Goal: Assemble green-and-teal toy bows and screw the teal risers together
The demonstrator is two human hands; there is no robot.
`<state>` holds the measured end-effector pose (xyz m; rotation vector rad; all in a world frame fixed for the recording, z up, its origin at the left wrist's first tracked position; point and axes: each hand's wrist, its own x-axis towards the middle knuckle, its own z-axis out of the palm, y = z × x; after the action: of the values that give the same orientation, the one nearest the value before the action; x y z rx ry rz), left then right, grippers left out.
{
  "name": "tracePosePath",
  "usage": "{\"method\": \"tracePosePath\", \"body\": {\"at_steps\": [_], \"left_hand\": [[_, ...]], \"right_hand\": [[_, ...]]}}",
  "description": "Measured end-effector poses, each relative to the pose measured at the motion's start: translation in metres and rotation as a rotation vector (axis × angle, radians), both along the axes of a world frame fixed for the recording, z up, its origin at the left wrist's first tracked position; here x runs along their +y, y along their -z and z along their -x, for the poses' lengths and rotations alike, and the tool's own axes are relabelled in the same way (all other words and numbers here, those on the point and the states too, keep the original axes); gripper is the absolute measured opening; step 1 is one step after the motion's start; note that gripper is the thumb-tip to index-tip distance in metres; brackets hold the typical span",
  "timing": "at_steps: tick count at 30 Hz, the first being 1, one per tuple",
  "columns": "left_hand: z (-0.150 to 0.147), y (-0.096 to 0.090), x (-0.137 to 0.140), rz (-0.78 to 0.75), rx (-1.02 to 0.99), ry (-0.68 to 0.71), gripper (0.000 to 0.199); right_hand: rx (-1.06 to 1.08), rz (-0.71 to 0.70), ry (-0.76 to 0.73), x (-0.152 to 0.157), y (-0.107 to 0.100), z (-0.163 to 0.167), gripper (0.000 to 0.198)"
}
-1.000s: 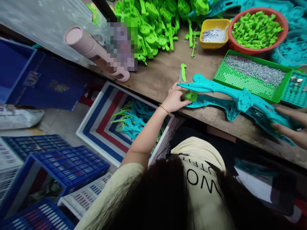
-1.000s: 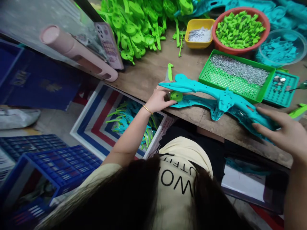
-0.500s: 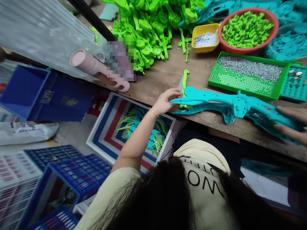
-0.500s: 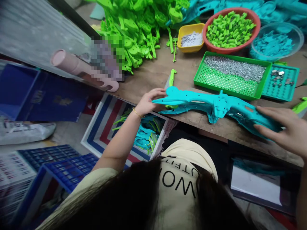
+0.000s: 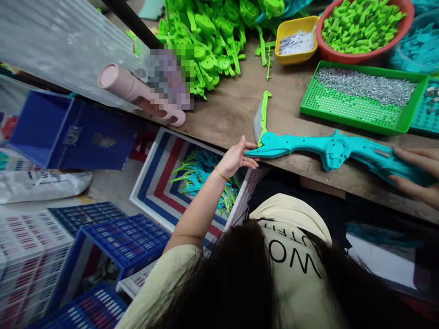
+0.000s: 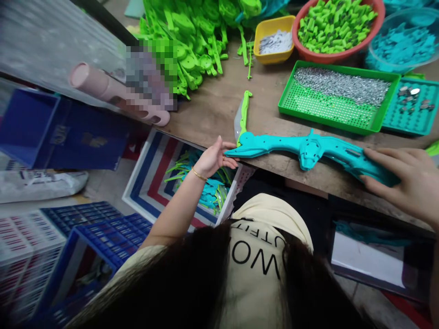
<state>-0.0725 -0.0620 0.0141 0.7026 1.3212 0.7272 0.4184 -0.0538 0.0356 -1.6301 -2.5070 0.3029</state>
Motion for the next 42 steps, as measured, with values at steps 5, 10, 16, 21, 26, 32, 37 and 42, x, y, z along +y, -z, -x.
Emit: {"method": "tracePosePath", "body": {"at_steps": [5,10,16,21,26,32,37,42], "left_hand": [[-0.003,0.003,-0.002,0.003,-0.015,-0.023,0.049],[-0.003,0.006,-0.006,-0.038,0.101,-0.082,0.035],[-0.005,0.008,-0.002,-0.091,0.192,-0.043,0.028],[-0.004,0.014,-0.004,-0.157,0.274,0.010,0.036],[-0.001,-0.012,-0.004,-0.390,0.743,-0.004,0.029],[-0.140,-0.053,0.041,-1.093,0.912,0.350,0.026],[-0.303,-0.037,0.078,-1.036,0.884,1.082,0.038],[-0.338,-0.022,0.068,-0.978,1.097,1.242,0.049]], "right_hand": [[0.035,-0.034,-0.092,-0.008,-0.005,0.013,0.063],[0.121,0.223,-0.018,0.000,-0.026,0.030,0.060],[0.146,0.343,0.132,0.020,-0.033,0.030,0.064],[0.181,0.241,0.096,0.013,-0.027,0.031,0.071],[0.227,0.202,0.062,0.004,-0.012,0.033,0.064],[0.353,-0.001,0.354,-0.012,-0.014,0.015,0.052],[0.340,0.020,0.922,-0.024,0.003,-0.012,0.048],[0.361,0.134,0.977,-0.032,0.017,-0.006,0.047]]}}
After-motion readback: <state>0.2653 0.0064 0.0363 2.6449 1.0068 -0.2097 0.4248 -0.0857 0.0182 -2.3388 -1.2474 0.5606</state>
